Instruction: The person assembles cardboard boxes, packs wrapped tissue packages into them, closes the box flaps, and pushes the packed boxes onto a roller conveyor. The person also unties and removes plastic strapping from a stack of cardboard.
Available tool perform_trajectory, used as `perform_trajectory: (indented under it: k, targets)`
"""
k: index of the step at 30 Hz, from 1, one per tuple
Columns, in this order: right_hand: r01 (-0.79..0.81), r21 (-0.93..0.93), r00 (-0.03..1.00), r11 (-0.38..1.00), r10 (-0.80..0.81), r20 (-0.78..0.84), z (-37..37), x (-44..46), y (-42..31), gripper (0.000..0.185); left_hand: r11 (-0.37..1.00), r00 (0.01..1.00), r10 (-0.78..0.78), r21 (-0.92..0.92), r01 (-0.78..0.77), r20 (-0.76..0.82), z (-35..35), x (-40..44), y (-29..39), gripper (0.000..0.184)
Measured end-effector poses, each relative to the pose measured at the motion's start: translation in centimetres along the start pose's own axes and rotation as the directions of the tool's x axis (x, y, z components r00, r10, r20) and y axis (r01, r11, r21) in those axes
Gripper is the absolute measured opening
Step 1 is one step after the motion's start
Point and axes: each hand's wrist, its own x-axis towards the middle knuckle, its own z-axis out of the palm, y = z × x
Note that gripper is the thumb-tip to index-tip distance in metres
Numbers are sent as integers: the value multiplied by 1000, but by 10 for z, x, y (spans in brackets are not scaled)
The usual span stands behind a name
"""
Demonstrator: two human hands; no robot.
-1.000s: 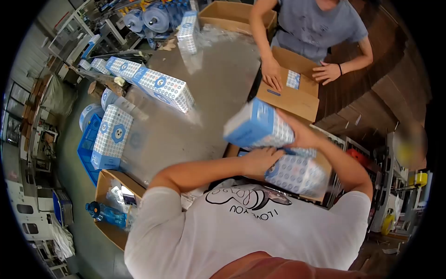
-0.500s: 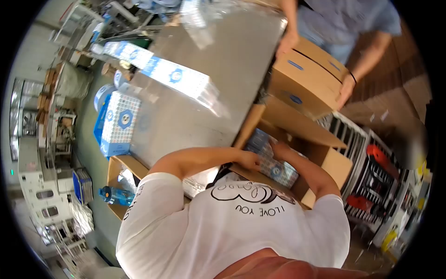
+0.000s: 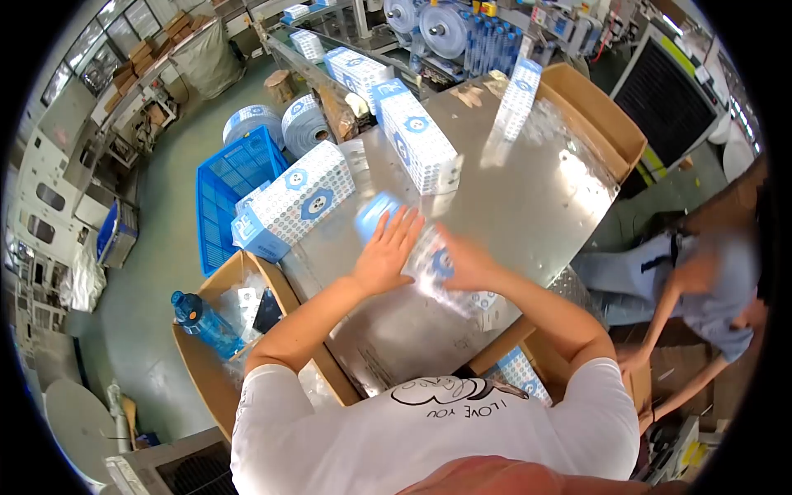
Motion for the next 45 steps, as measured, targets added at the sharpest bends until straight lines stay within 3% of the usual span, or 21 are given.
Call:
perform_trajectory:
  k: [1,3,5,7,8,10,15,16,17,18,20,24,29,30,32,34,37,38,40,43,45]
  targets:
    - [8,-19,1000,1000,-8,14,-6,19,-1,83,994,993,107,-8,-106,54,-1,-2,-11,94]
    - [-138,168,734,976,-13,679,-25,77,5,47,987,985,129,-112,-116,111,13,-17,-20,95]
    - [-251,-172,942,953,281,182,-23,136,14,30,970,970,162,-210,-123,180,21,-25,-20,96]
    - [-179,-587,915,789,-85,-393,-3,181,50,55,969,943,154,-231,-87,294,22,-25,-16,89]
    - [-168,-595,915,786,-100,-391,0,188,54,55,971,948,147,-224,-84,283,23,-26,-16,89]
    - [-474,-479,880,739,409,-241,5,191,63,72,959,946,142,-277,-59,292,24,-28,-18,80]
    - [-275,-294,962,915,262,-81,-21,50,94,92,847,950,-261,-431,311,172,-51,-51,-44,93]
    - [-260,-287,963,922,268,-10,-29,5,95,97,689,890,-432,-582,432,149,-62,-63,-52,104]
    - [-259,-284,961,923,277,24,-41,-13,82,100,591,883,-468,-759,273,-46,-59,-71,-67,109]
    - [-258,-280,957,925,285,59,-53,-30,69,103,183,692,-707,-908,378,146,-45,-85,-76,97]
    - [-460,-196,883,866,469,0,-55,-35,5,103,-406,712,-597,-904,130,370,-39,-81,-78,82]
    - [-423,-376,892,824,451,-16,-13,-8,10,102,-556,793,-589,-792,-254,159,13,-30,-41,65]
    - [-297,-38,953,954,294,-76,-47,-59,90,87,-654,879,-296,-750,98,373,40,-26,49,67]
    - [-339,52,935,939,342,-96,-104,-85,45,84,-601,895,-162,-760,245,417,53,-29,70,71]
    - [-147,49,962,988,154,-226,-167,-136,7,89,-36,809,137,-814,580,571,45,-9,130,86]
    - [-13,94,953,995,40,-302,-203,-177,-26,96,218,877,439,-970,106,194,55,13,203,92]
    - [-134,156,947,979,173,-271,-213,-253,-53,104,604,428,780,-727,-326,456,99,17,280,97]
    - [-158,191,945,969,204,-254,-198,-285,-54,104,612,225,787,-683,-398,574,115,6,299,97]
    - [-447,-111,888,888,424,-179,-156,-351,-50,102,644,145,756,-688,-334,638,145,-13,327,94]
    - [-549,-282,834,787,492,-249,-49,-437,-1,97,667,-198,636,-660,-346,746,163,-20,346,89]
    - [-581,-322,814,748,526,-247,26,-453,46,95,801,-90,481,-479,-358,872,156,-25,342,82]
